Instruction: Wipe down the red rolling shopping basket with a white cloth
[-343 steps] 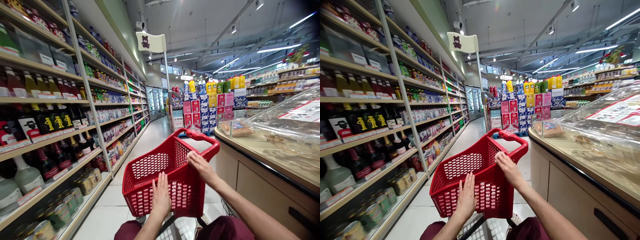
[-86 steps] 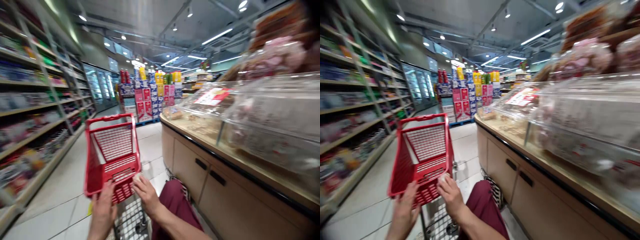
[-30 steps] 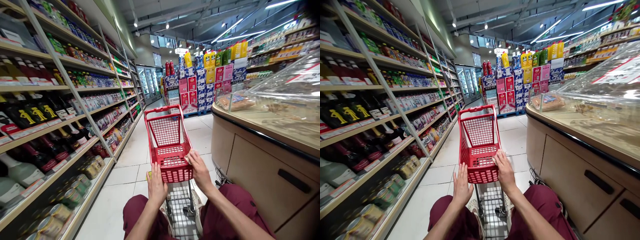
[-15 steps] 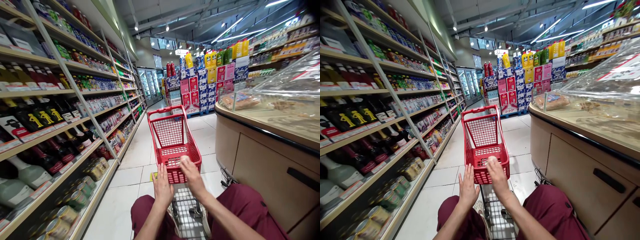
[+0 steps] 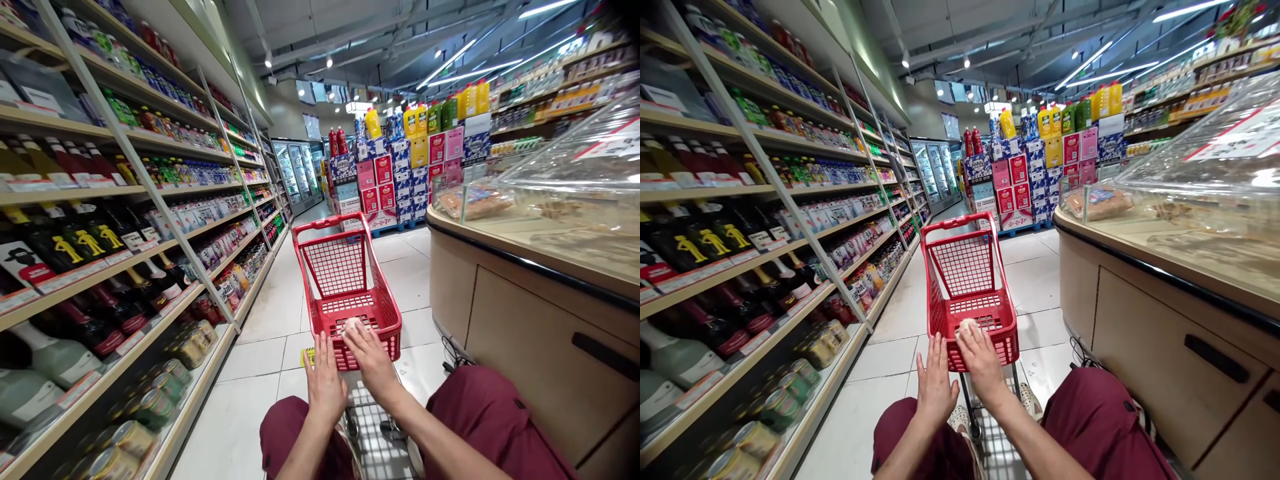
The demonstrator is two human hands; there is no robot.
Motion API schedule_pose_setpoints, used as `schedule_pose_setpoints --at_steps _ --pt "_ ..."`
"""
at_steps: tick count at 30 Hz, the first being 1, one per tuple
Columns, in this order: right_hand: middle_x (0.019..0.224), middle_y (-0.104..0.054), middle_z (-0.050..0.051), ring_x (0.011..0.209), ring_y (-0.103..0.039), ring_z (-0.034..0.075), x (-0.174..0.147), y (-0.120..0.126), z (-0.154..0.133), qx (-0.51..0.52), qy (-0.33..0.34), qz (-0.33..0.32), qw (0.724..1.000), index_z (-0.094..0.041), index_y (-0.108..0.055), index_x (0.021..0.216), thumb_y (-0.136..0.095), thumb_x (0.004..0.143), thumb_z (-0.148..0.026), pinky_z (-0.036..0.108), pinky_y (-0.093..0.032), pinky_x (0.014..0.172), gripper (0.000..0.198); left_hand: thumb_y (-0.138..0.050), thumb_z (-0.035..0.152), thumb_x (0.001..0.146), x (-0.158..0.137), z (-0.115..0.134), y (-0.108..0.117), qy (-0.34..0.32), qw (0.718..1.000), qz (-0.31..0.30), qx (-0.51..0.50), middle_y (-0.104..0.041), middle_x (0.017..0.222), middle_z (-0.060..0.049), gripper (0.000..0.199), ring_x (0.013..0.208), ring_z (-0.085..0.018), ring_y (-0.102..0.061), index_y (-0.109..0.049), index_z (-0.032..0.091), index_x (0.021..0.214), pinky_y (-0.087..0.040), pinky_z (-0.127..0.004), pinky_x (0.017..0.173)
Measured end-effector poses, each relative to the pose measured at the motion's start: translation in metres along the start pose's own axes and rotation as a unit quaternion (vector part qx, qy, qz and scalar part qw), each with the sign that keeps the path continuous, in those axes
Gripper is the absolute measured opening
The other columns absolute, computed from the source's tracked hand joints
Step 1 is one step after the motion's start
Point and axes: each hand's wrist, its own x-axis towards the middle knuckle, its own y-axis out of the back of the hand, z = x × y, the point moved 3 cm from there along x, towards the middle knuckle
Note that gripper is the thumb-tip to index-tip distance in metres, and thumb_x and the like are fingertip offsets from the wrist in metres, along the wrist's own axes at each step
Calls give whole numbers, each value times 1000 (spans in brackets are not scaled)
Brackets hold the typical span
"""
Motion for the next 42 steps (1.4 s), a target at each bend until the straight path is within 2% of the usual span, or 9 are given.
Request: schedule_pose_setpoints --at_steps 5,10,12,16,18,23,29,36,42 --pt "136 -35 4 130 -21 20 -6 11 29 -50 -98 5 994 -23 -32 132 -27 74 5 49 -27 101 65 -44 8 60 -2 3 0 3 1000 -5 -3 -15 144 -13 84 133 -24 -6 -9 9 137 -11 -52 105" --pt "133 -41 4 130 -22 18 4 -6 -8 -3 -10 -5 1000 -20 -42 126 -31 75 1 41 -30 101 57 -45 10 61 0 -2 6 -5 1000 -3 -11 -21 143 -12 80 132 -25 -11 -15 10 136 -12 -52 105" --pt "132 -42 2 129 -23 17 4 -5 -6 -8 2 -22 1000 -22 -42 126 -30 74 3 41 -28 102 59 -45 10 64 2 -4 8 -14 1000 -1 -16 -25 141 -11 76 132 -23 -15 -20 12 135 -13 -49 106" --pt "136 -37 5 129 -23 19 -2 11 31 -67 -84 -21 994 -22 -36 130 -29 75 3 46 -26 101 61 -43 8 65 3 -2 8 16 999 21 -24 -29 140 -12 72 131 -22 -19 -21 10 134 -14 -46 106" --pt "135 -37 7 130 -22 20 -1 9 29 -74 -104 -8 992 -19 -37 130 -30 75 2 46 -27 101 59 -44 9 65 3 0 6 30 999 25 -27 -29 140 -13 73 131 -23 -18 -21 9 134 -15 -48 106" --pt "132 -43 2 129 -24 17 11 -9 -16 -26 -27 -21 999 -20 -48 122 -32 73 2 40 -27 102 56 -48 14 65 1 -3 9 0 1000 12 -28 -31 139 -11 69 130 -25 -22 -30 12 131 -17 -48 105" --pt "134 -39 7 129 -24 20 -5 17 33 -87 -106 -16 990 -19 -39 129 -28 77 1 47 -26 100 56 -45 13 67 14 -14 10 10 999 13 -47 -29 140 -13 68 130 -23 -22 -27 11 132 -19 -47 104" --pt "133 -41 4 130 -22 18 3 -2 -5 -31 -18 -16 999 -19 -45 124 -30 78 1 41 -28 101 53 -45 11 63 18 -13 5 0 999 -18 -45 -23 142 -14 69 132 -23 -13 -28 8 131 -14 -50 106" --pt "135 -37 8 129 -24 20 -5 11 31 -67 -122 6 990 -19 -34 132 -30 79 -1 46 -27 101 55 -45 12 61 12 -4 5 9 999 -2 -43 -22 142 -14 75 132 -24 -13 -25 7 133 -16 -48 106"
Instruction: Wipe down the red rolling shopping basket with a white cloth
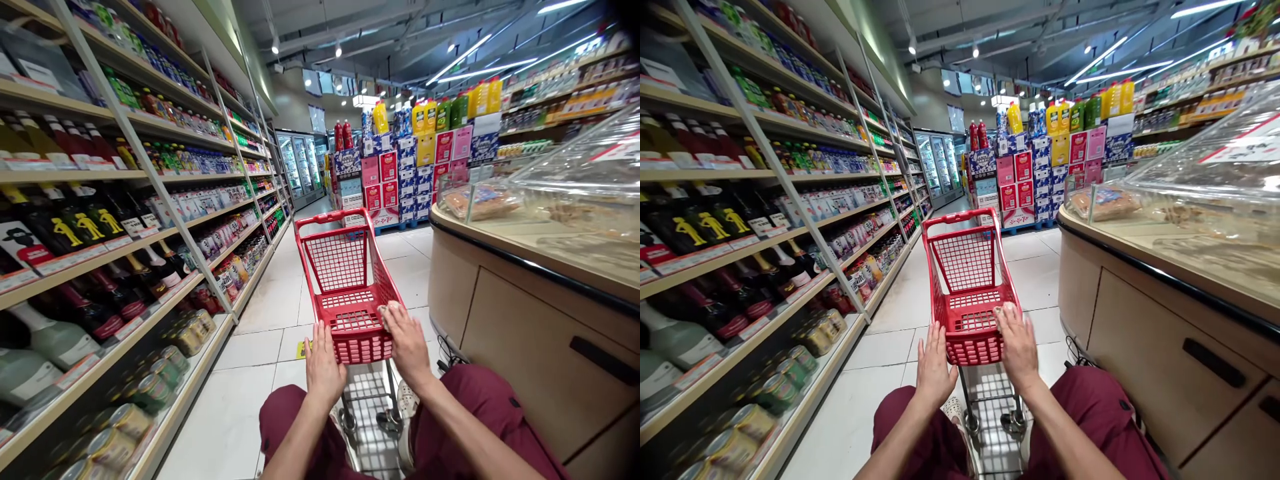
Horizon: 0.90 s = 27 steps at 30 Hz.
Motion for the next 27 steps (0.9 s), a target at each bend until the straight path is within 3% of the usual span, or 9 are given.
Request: schedule_pose_setpoints --at_steps 4,6,12,16,18,23,25,27 --pt "132 -42 7 129 -24 18 0 -11 -43 47 95 9 994 -18 -40 128 -31 77 0 41 -30 100 54 -45 13 60 0 -1 0 -10 1000 -1 7 -23 142 -14 75 132 -25 -15 -26 7 132 -17 -48 106" --pt "132 -42 4 129 -24 17 0 -10 -50 46 131 -5 990 -21 -41 127 -31 77 0 40 -29 101 55 -45 12 60 -2 -2 1 -21 1000 0 12 -23 142 -12 76 132 -24 -14 -26 8 133 -16 -48 106" --pt "134 -39 8 130 -22 20 -1 9 -8 -14 38 2 999 -18 -35 131 -30 78 0 47 -26 101 56 -45 9 59 -13 6 -1 -32 999 16 2 -19 143 -11 79 132 -23 -11 -20 8 135 -17 -48 106" --pt "131 -43 6 129 -23 19 -4 2 -39 27 136 3 990 -18 -44 125 -33 78 -2 41 -29 101 51 -44 7 60 -16 10 -3 -34 999 26 5 -20 143 -13 80 132 -23 -10 -17 8 135 -17 -48 106" --pt "133 -42 4 129 -24 18 -4 2 -39 21 153 -20 988 -20 -43 126 -32 77 -1 40 -27 102 53 -43 6 60 -16 10 -3 -40 999 25 4 -21 143 -12 81 132 -22 -11 -15 9 136 -17 -49 106" --pt "135 -38 8 129 -23 20 -3 14 8 -32 40 -3 999 -19 -33 132 -31 78 -2 45 -26 102 56 -43 5 60 -15 13 -4 -33 999 32 -4 -19 143 -12 81 132 -23 -9 -14 8 136 -17 -47 106" --pt "134 -40 9 129 -23 20 -4 9 -3 -4 48 20 999 -18 -35 131 -31 78 -1 45 -29 100 55 -43 5 60 -15 14 -4 -25 999 40 -5 -20 143 -13 82 132 -23 -10 -12 8 136 -17 -47 106" --pt "132 -42 8 129 -25 20 -3 1 -30 40 97 25 994 -18 -39 129 -32 78 -1 42 -32 99 53 -43 5 60 -15 13 -4 -24 999 43 -3 -22 142 -13 83 132 -23 -11 -12 9 136 -17 -48 106"
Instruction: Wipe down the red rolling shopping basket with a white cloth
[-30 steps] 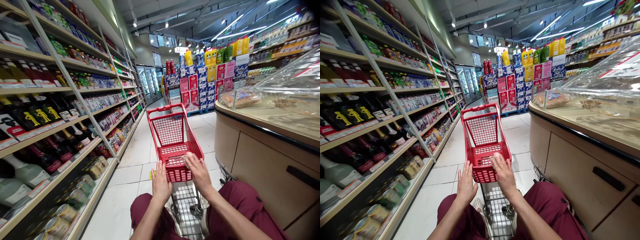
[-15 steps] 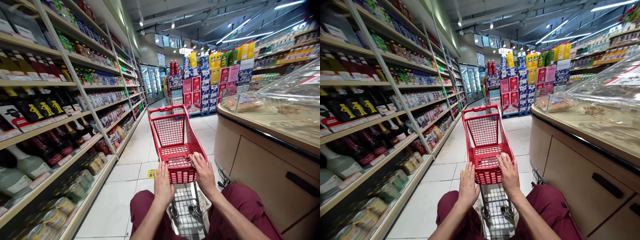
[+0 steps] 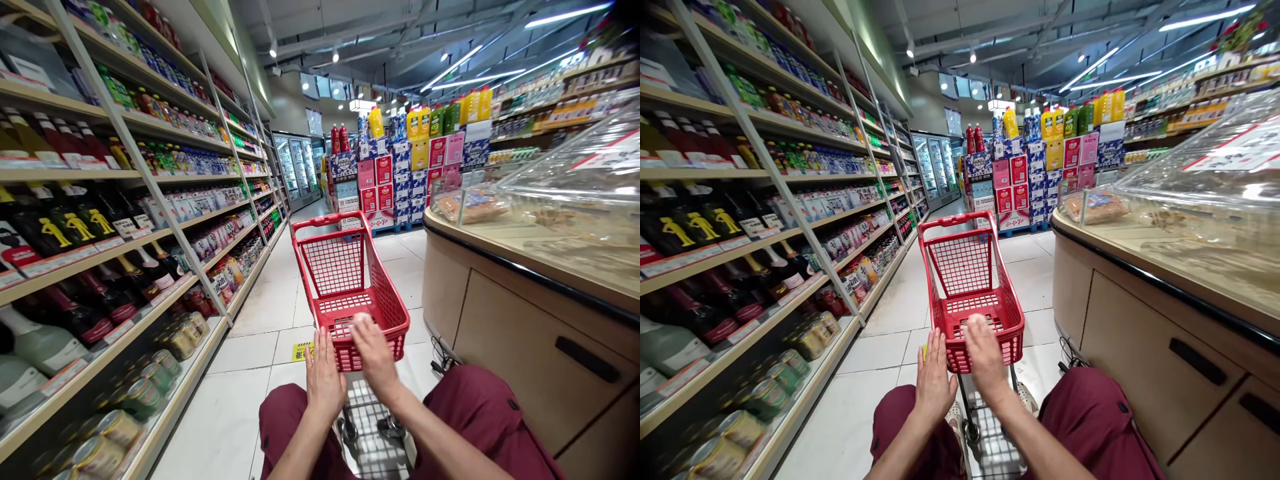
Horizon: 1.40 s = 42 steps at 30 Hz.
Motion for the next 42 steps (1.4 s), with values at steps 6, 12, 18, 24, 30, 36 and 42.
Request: schedule_pose_setpoints --at_steps 6,12,18,24,30,36,42 --pt "135 -39 4 129 -25 18 -1 4 6 -4 -16 -47 999 -23 -36 130 -29 78 0 44 -27 102 57 -44 5 61 0 -4 3 -23 1000 -4 6 -24 142 -12 82 132 -22 -14 -13 11 136 -17 -48 106" --pt "135 -38 9 130 -20 22 -2 5 20 36 -92 -37 994 -15 -38 129 -33 84 -14 47 -26 103 45 -42 7 67 4 2 8 26 1000 0 -11 -22 142 -14 75 132 -24 -12 -14 9 136 -16 -52 105" --pt "135 -37 9 126 -31 18 17 -2 -3 210 -196 -64 956 -18 -18 137 -23 90 -33 39 -35 98 50 -45 23 76 38 57 2 -96 994 -13 -48 -25 141 -11 66 130 -26 -19 -20 15 136 -17 -51 104" --pt "138 -32 8 128 -27 21 -2 17 47 167 -230 0 959 -20 -21 137 -22 89 -35 46 -30 101 50 -42 16 80 55 41 -1 -115 991 6 -71 -56 119 -3 43 111 -18 -50 -45 25 122 -16 -47 107" --pt "139 -30 9 126 -30 22 -33 17 60 116 -244 -15 963 -20 -23 136 -25 89 -32 45 -33 99 49 -39 17 83 30 -23 23 -66 995 68 9 -49 126 -8 39 114 -20 -48 -46 24 121 -10 -50 106" --pt "137 -34 10 127 -28 23 -24 11 42 78 -193 -26 978 -22 -24 135 -26 88 -30 52 -27 98 47 -45 26 84 45 51 -7 -194 979 63 -26 -46 129 -4 40 117 -18 -44 -42 26 124 -12 -45 108" --pt "134 -40 8 125 -32 22 -16 11 43 96 -171 -49 979 -20 -33 131 -27 88 -30 49 -29 99 44 -39 19 85 32 -17 12 -94 990 101 4 -48 126 -9 40 113 -18 -49 -42 23 125 -2 -47 107"
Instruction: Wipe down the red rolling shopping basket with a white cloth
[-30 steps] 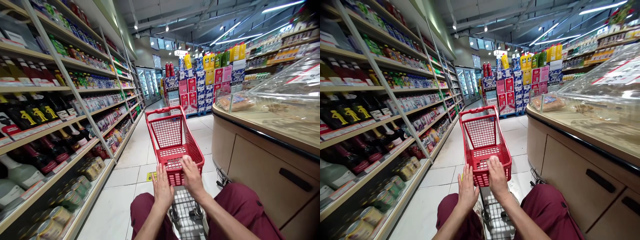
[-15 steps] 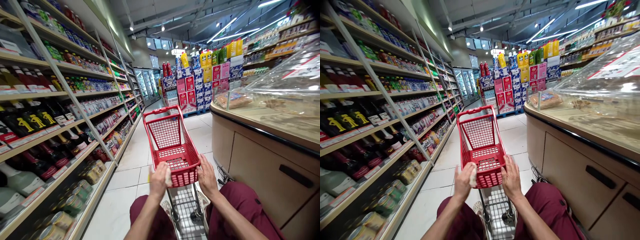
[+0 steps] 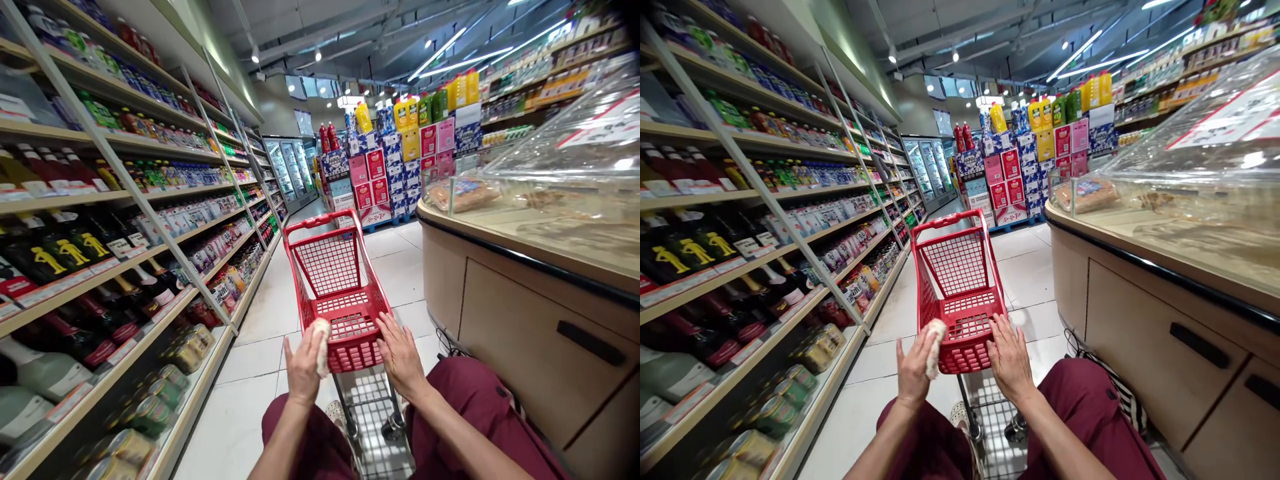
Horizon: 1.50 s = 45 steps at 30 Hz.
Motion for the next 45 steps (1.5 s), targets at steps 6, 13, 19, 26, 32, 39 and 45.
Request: schedule_pose_setpoints --at_steps 6,13,19,26,32,39,45 --pt "131 -43 9 123 -36 20 0 6 3 48 -16 43 998 -18 -28 134 -25 88 -31 42 -36 96 47 -45 29 84 13 58 -20 -82 995 -17 -50 -47 128 -4 38 118 -17 -44 -44 25 122 -3 -46 108" --pt "131 -43 9 120 -40 20 1 10 12 32 -16 18 999 -20 -25 135 -23 89 -29 45 -34 96 47 -40 23 86 5 14 -5 3 1000 8 -4 -49 126 -8 37 113 -19 -49 -44 25 123 -2 -49 106" --pt "133 -41 10 124 -34 21 -3 1 3 24 -5 6 1000 -19 -27 134 -27 89 -32 46 -32 97 47 -45 29 84 15 60 -20 -91 995 -7 -34 -47 128 -5 35 117 -18 -44 -47 27 119 2 -48 106" --pt "134 -39 8 125 -32 20 -7 6 11 8 -3 -12 1000 -22 -25 134 -26 88 -30 46 -29 99 47 -45 21 83 3 7 -6 -6 1000 7 8 -50 126 -9 37 115 -20 -47 -47 26 120 -3 -51 106" --pt "136 -36 9 126 -30 22 -8 -1 -7 8 11 -14 1000 -21 -26 134 -28 88 -32 48 -29 98 47 -48 30 83 5 47 -16 -112 991 61 -30 -51 124 -7 27 116 -19 -45 -55 25 108 -2 -50 106" --pt "134 -39 10 124 -34 23 -11 8 11 6 10 21 1000 -22 -31 132 -30 88 -30 52 -31 96 45 -43 28 86 -7 25 -6 -106 993 52 -11 -52 124 -6 24 112 -18 -50 -56 28 106 -5 -51 106" --pt "121 -54 7 113 -48 18 -6 3 -27 159 46 -16 986 -21 -46 123 -38 85 -27 38 -42 93 39 -38 23 85 -3 32 -5 -5 993 26 -114 -58 117 -6 36 108 -18 -53 -46 25 120 -13 -53 105"
